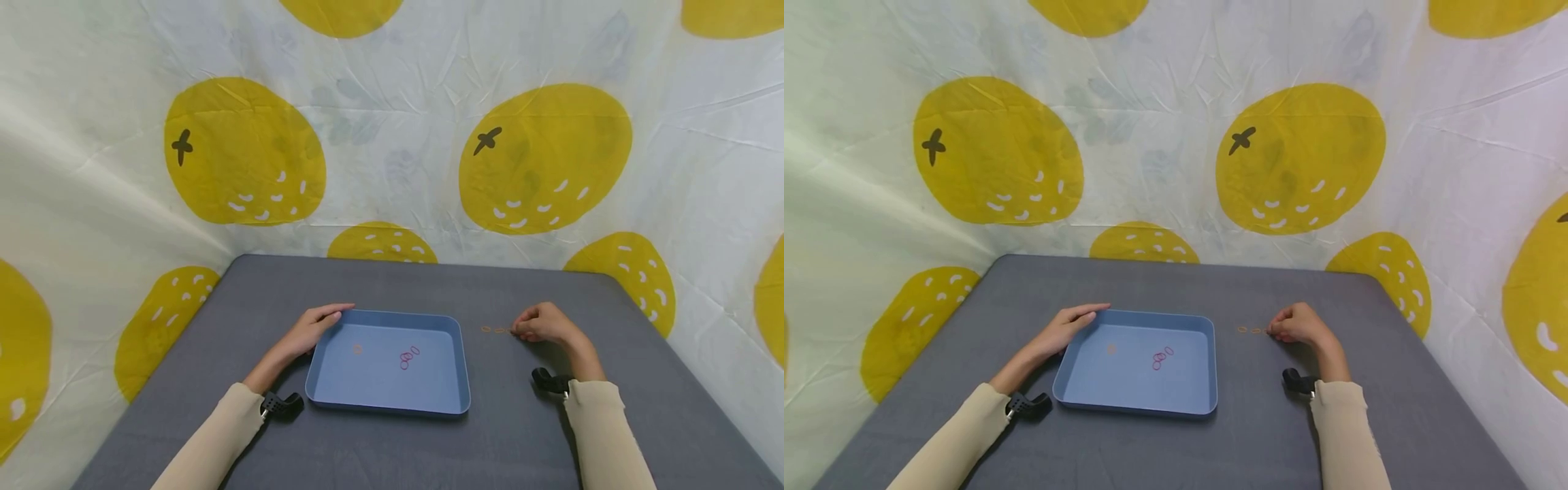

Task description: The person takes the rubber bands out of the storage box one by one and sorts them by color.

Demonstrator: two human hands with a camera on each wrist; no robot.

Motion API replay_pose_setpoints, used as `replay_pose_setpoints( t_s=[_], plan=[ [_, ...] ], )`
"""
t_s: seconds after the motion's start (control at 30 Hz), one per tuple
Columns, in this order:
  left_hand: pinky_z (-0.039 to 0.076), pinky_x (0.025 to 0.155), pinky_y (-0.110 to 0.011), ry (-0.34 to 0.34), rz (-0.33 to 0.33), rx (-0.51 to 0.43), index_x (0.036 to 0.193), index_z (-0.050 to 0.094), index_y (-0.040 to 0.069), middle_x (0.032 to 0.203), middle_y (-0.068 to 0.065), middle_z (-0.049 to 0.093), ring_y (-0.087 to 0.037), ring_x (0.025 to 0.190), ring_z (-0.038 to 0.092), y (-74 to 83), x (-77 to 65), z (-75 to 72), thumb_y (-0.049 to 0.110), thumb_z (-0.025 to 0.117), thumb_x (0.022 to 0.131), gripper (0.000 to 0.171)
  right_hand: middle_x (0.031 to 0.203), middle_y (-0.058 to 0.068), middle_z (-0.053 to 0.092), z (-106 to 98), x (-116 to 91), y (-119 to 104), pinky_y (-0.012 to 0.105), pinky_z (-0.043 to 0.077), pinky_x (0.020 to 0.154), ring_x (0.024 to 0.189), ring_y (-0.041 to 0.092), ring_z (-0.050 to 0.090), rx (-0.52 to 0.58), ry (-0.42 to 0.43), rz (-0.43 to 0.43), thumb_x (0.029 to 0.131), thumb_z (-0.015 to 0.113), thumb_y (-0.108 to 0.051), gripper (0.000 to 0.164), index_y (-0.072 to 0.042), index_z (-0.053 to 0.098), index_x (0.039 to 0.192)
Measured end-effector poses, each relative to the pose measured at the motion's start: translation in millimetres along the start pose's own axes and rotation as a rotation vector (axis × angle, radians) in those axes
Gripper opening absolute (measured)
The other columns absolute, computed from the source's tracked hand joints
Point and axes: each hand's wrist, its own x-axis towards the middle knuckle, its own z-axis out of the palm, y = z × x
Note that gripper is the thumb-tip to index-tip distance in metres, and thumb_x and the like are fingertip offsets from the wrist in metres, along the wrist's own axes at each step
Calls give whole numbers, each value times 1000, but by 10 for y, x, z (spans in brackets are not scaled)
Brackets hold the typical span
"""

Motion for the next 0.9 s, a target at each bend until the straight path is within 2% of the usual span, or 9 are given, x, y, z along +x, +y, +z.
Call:
replay_pose_setpoints(
  t_s=[0.27, 0.57, 0.9],
  plan=[
    [41, 116, -59, -7, -18, -7, 149, 58, 16, 154, -12, 55, -35, 146, 48, -1, -23, 5, 28, 47, 112, 40, 88, 8, 78, -15, -21, -52, 27, 60, 66, 75, 11, 68, 28, 1, 21, 95, 71, -9, 25, 13, 74, 106],
    [43, 114, -57, 4, -15, -6, 148, 59, 16, 153, -12, 57, -34, 144, 51, 3, -13, 3, 29, 47, 112, 40, 97, 14, 77, -51, -81, -253, 29, 57, 70, 79, 14, 67, -3, 27, -60, 99, 68, -14, 28, 10, 73, 112],
    [44, 113, -57, -1, -8, -3, 148, 59, 16, 153, -12, 56, -35, 144, 51, -3, 4, -3, 29, 47, 112, 41, 102, 18, 76, -24, -140, -562, 36, 61, 81, 86, 22, 72, 9, 28, -172, 100, 70, -20, 32, 9, 72, 114]
  ],
)
